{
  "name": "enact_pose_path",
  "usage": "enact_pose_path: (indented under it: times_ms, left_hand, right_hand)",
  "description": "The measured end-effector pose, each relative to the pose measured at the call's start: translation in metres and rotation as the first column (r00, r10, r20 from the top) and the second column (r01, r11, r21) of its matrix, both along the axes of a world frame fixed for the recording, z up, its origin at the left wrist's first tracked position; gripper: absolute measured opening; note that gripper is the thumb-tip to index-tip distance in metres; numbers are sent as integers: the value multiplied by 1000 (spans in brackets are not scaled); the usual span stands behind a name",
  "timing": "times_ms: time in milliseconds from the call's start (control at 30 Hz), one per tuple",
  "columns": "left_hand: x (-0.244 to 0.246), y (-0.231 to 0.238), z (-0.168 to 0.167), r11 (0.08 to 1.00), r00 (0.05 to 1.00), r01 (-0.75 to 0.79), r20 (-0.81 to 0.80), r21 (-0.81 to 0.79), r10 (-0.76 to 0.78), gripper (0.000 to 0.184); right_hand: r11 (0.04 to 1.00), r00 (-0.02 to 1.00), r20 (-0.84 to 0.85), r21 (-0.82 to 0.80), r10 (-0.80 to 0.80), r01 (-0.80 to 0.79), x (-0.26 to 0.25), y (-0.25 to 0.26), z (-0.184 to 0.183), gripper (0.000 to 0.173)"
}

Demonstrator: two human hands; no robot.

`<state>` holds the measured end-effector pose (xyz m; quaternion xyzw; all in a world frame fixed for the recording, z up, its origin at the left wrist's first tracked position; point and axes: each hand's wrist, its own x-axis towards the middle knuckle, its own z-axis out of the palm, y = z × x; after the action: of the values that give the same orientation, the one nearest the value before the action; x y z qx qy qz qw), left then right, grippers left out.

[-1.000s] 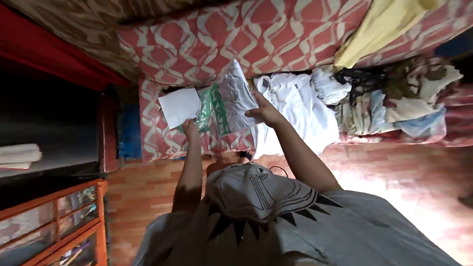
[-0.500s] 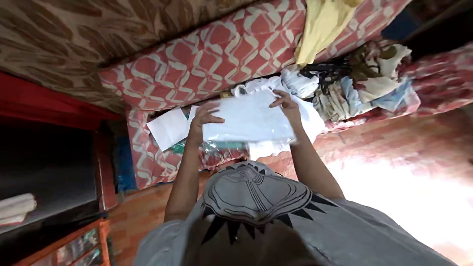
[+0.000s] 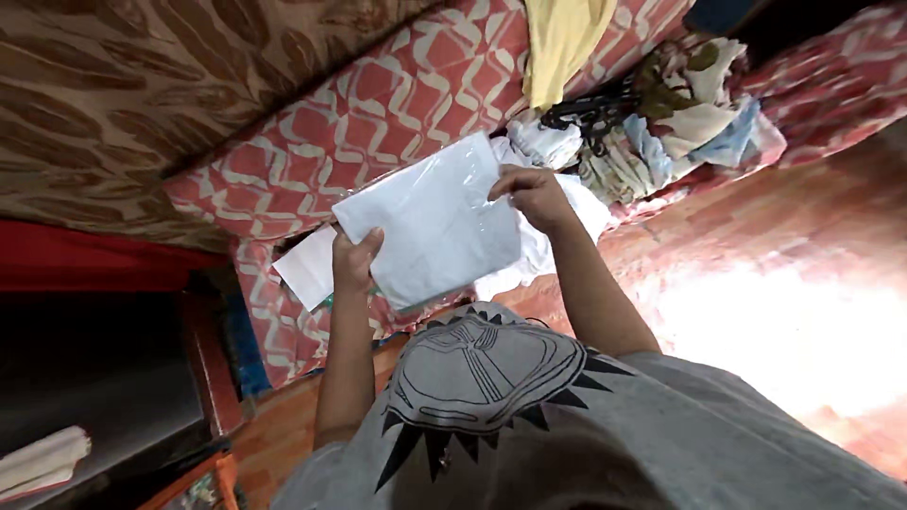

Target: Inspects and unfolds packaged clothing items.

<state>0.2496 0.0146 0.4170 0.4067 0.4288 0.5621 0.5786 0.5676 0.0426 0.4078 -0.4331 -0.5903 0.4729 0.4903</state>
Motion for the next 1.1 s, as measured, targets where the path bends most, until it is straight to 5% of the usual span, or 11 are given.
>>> enact_pose_path:
  times_ms: [100, 233, 333, 500, 700, 1100]
  left_hand:
    - [-3, -6, 10, 989, 972, 50, -233, 140, -16, 28]
    - [-1, -15, 28, 958, 867, 215, -488, 190, -97, 26]
    - [-6, -16, 33, 923, 838, 300, -528, 240, -135, 28]
    - [-15, -16, 37, 957, 896, 215, -428, 195, -114, 23]
    - [-12, -19, 37, 986, 971, 152, -200, 74, -135, 25]
    - [-2, -31, 41, 972, 987, 157, 8, -177, -158, 21]
  right_hand:
    - [989, 997, 53, -131, -61, 68, -2, -1, -14, 38]
    - [972, 966, 172, 170, -192, 163, -12, 0, -24, 66]
    - [943, 938, 319, 332, -137, 25, -14, 2, -14, 52]
    - [863, 973, 180, 504, -142, 32, -18, 0, -11, 13]
    - [866, 984, -175, 490, -18, 103, -26, -8, 0, 20]
    - [882, 915, -381, 466, 133, 66, -35, -7, 14, 12]
